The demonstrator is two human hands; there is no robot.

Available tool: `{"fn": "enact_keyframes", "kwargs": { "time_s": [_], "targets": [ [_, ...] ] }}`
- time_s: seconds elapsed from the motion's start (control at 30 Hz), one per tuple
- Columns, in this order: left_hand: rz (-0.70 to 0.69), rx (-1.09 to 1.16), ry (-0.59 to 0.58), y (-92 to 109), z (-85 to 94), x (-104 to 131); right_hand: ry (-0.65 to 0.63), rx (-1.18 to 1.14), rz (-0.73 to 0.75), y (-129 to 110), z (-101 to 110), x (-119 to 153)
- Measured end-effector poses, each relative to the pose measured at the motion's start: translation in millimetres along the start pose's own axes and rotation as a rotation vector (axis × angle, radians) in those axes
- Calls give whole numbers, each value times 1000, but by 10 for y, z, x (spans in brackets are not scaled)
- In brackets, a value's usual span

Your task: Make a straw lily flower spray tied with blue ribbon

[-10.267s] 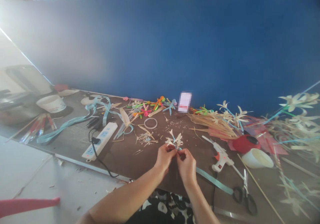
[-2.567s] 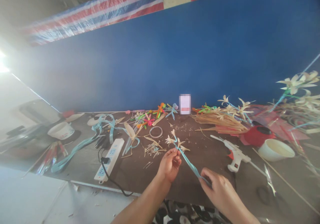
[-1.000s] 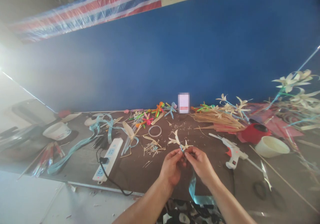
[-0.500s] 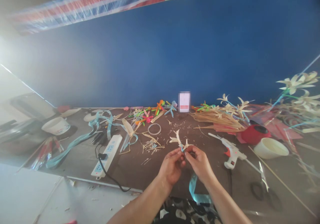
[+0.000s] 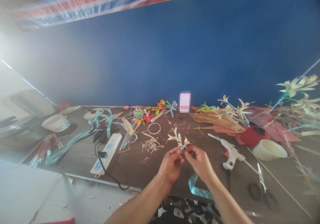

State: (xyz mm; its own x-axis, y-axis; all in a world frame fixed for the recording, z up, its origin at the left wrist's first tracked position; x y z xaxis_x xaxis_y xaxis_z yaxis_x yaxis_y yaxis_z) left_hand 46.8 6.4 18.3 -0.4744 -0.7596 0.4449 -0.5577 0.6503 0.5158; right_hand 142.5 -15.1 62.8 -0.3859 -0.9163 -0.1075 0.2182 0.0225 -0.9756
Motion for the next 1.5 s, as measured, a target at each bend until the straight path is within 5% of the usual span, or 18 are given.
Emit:
{"fn": "enact_keyframes", "kwargs": {
  "time_s": [0.53, 1.0, 1.17, 1.5],
  "targets": [
    [-584, -374, 170, 361, -94, 131, 173, 3, -35, -113, 48, 54],
    [-680, -617, 21, 519, -425, 293, 319, -212, -145, 183, 119, 35],
    [-506, -551, -52, 424, -410, 228, 351, -129, -100, 89, 235, -4],
    [238, -296, -283, -58, -314, 105, 101, -402, -202, 96, 62, 1]
  ]
}}
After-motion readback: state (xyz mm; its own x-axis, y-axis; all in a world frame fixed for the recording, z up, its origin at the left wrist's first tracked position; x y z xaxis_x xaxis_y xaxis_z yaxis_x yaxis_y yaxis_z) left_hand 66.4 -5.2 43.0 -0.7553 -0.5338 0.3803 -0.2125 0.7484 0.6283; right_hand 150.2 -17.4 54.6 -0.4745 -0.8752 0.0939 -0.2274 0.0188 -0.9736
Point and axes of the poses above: each hand's wrist, its own x-axis away from the middle knuckle, its own z-axis out of the back of the hand, y = z × x, the point moved 9 cm from there along -x, towards the middle knuckle, and after that the axes turned 4 degrees about y, right-handed, at the moved point
